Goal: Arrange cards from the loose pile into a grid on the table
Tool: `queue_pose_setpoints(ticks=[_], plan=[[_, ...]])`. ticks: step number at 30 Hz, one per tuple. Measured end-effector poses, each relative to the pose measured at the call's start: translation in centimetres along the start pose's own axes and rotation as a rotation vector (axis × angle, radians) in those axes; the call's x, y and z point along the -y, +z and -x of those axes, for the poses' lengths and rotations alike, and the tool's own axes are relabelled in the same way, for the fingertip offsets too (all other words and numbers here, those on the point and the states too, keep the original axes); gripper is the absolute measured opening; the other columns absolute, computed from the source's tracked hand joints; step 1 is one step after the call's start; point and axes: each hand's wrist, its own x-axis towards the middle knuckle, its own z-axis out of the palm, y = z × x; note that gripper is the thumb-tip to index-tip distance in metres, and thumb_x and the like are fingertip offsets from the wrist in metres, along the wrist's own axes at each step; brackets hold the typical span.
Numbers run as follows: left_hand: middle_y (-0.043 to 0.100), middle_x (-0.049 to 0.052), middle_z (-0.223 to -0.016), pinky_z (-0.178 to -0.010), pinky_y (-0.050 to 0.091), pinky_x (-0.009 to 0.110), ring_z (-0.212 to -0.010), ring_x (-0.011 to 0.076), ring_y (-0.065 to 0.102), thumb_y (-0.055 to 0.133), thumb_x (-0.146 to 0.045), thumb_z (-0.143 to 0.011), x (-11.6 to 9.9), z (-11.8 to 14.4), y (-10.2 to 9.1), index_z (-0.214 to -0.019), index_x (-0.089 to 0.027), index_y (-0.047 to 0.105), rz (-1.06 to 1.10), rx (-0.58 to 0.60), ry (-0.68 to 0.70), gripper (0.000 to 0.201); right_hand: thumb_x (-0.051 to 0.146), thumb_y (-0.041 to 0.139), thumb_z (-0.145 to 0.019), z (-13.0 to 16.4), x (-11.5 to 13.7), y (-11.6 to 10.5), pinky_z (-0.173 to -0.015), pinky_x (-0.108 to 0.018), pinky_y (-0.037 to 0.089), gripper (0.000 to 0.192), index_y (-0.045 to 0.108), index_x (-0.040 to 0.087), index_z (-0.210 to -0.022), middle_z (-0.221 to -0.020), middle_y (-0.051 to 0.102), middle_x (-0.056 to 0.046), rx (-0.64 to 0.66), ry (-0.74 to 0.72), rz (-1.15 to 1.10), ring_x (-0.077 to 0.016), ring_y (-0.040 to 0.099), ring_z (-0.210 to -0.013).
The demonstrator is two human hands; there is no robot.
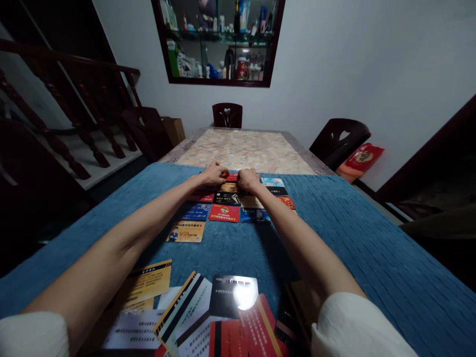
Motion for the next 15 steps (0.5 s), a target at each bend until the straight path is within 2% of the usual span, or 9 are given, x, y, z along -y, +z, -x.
queue_pose_setpoints(ticks=[7, 15], plan=[[0.064, 0.013, -0.105, -0.099, 0.035, 0.051, -0.12, 0.0345, 0.041, 0.057, -0.022, -0.071, 0.37, 0.04, 0.3, -0.103, -0.018, 0.07, 0.009, 0.026, 0.009, 0.034, 0.022, 0.052, -0.087, 0.24, 0.39, -0.23, -0.088, -0.035, 0.047, 0.039, 0.069, 0.019, -0.122, -0.121, 0.069, -0.016, 0.033, 0.01, -0.007, -0.0301, 0.059, -0.116], [0.066, 0.013, -0.104, -0.102, 0.033, 0.052, -0.119, 0.0337, 0.041, 0.054, -0.024, -0.075, 0.62, 0.34, 0.73, -0.101, -0.018, 0.071, 0.028, 0.004, 0.024, 0.031, 0.025, 0.053, -0.087, 0.33, 0.65, -0.15, -0.091, -0.038, 0.047, 0.04, 0.068, 0.022, -0.123, -0.127, 0.066, -0.015, 0.033, 0.027, -0.009, -0.0314, 0.056, -0.12]])
